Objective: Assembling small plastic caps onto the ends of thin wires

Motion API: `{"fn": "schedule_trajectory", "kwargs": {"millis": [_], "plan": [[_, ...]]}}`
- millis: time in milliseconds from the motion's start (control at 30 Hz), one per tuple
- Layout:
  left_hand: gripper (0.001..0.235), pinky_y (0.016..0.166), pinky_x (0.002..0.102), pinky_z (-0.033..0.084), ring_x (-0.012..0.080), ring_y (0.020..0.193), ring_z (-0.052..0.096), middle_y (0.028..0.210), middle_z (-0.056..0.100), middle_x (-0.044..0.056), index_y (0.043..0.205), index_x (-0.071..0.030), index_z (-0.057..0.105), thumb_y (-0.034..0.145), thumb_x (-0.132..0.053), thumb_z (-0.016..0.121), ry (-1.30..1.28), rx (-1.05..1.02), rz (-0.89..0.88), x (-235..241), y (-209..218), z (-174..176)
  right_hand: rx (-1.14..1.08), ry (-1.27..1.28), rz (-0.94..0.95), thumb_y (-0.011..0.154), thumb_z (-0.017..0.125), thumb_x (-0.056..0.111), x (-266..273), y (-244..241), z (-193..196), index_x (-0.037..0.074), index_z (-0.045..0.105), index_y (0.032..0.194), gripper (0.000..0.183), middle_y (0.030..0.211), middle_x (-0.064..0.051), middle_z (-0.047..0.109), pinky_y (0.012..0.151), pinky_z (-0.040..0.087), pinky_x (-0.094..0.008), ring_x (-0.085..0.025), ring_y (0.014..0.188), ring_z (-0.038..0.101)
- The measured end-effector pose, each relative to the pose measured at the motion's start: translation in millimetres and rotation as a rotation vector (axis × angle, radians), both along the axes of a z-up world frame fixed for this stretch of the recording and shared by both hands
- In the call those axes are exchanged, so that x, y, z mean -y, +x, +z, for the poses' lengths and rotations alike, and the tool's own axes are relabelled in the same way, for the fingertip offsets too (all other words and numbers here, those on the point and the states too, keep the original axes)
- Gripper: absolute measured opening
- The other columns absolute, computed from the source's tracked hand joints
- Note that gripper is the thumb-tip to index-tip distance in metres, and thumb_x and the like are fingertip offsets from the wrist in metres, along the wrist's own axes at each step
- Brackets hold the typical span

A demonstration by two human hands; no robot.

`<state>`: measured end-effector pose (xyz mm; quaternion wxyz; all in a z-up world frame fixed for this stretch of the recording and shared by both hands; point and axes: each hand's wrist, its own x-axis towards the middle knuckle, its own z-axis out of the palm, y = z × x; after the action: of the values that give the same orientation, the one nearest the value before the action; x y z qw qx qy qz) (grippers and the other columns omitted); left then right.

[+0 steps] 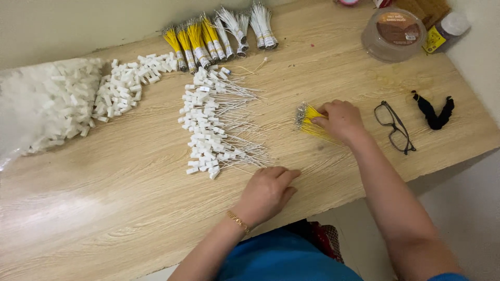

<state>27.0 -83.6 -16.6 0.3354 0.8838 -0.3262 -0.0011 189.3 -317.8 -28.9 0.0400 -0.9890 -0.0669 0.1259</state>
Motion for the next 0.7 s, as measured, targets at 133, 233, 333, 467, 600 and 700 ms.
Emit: {"fn": "schedule_trajectory", "kwargs": {"millis": [133, 233, 333, 467, 600, 700], "plan": [[0.038, 0.083, 0.047, 0.051, 0.0349, 0.101, 0.065, 0.102, 0.065, 0.016, 0.12, -0.01, 0.059, 0.083, -0.02, 0.066, 0.085, 0.012, -0.013, 27.4, 21.7, -15.1, 0.037, 0.127, -0.025, 0.088, 0.065, 0.04, 6.8, -3.8, 10.4, 0.015, 0.072, 0.113, 0.036, 0.106, -0.016, 0.069, 0.088, 0.05, -0.05, -0.038, 0.106, 0.064], [0.046, 0.088, 0.045, 0.051, 0.0308, 0.111, 0.062, 0.116, 0.062, 0.012, 0.124, -0.014, 0.056, 0.081, -0.024, 0.069, 0.155, 0.088, 0.04, 46.1, 41.3, -19.8, 0.012, 0.264, -0.08, 0.089, 0.064, 0.036, 7.9, -7.9, 25.9, 0.01, 0.07, 0.114, 0.037, 0.107, -0.018, 0.07, 0.089, 0.049, -0.05, -0.037, 0.106, 0.064], [0.058, 0.096, 0.045, 0.049, 0.0282, 0.126, 0.052, 0.13, 0.055, 0.01, 0.13, -0.012, 0.052, 0.078, -0.029, 0.073, 0.243, 0.168, 0.046, 61.3, 62.5, -25.6, -0.013, 0.336, -0.106, 0.091, 0.062, 0.035, 12.6, -4.5, 29.9, 0.006, 0.067, 0.118, 0.04, 0.111, -0.02, 0.069, 0.09, 0.048, -0.05, -0.039, 0.11, 0.062], [0.067, 0.106, 0.049, 0.041, 0.0269, 0.135, 0.041, 0.14, 0.047, 0.008, 0.135, -0.013, 0.05, 0.077, -0.038, 0.073, 0.381, 0.251, 0.091, 79.9, 82.8, -45.4, 0.009, 0.47, -0.125, 0.092, 0.061, 0.029, 24.3, -3.0, 24.3, 0.007, 0.067, 0.117, 0.034, 0.107, -0.02, 0.068, 0.09, 0.049, -0.048, -0.038, 0.108, 0.062], [0.061, 0.111, 0.052, 0.031, 0.0276, 0.141, 0.033, 0.148, 0.039, 0.011, 0.139, -0.01, 0.045, 0.087, -0.039, 0.061, 0.403, 0.273, 0.126, 88.0, 94.7, -45.9, 0.048, 0.53, -0.104, 0.095, 0.058, 0.023, 35.2, 3.9, 9.8, 0.008, 0.067, 0.116, 0.028, 0.097, -0.018, 0.07, 0.084, 0.049, -0.047, -0.035, 0.102, 0.064], [0.082, 0.114, 0.055, 0.025, 0.0261, 0.143, 0.03, 0.15, 0.037, 0.01, 0.144, -0.011, 0.04, 0.079, -0.056, 0.065, 0.469, 0.312, 0.135, 97.7, 107.4, -49.2, 0.071, 0.492, -0.071, 0.096, 0.056, 0.024, 53.5, 24.1, -23.9, 0.009, 0.067, 0.114, 0.026, 0.092, -0.016, 0.069, 0.082, 0.049, -0.046, -0.035, 0.099, 0.064]]}}
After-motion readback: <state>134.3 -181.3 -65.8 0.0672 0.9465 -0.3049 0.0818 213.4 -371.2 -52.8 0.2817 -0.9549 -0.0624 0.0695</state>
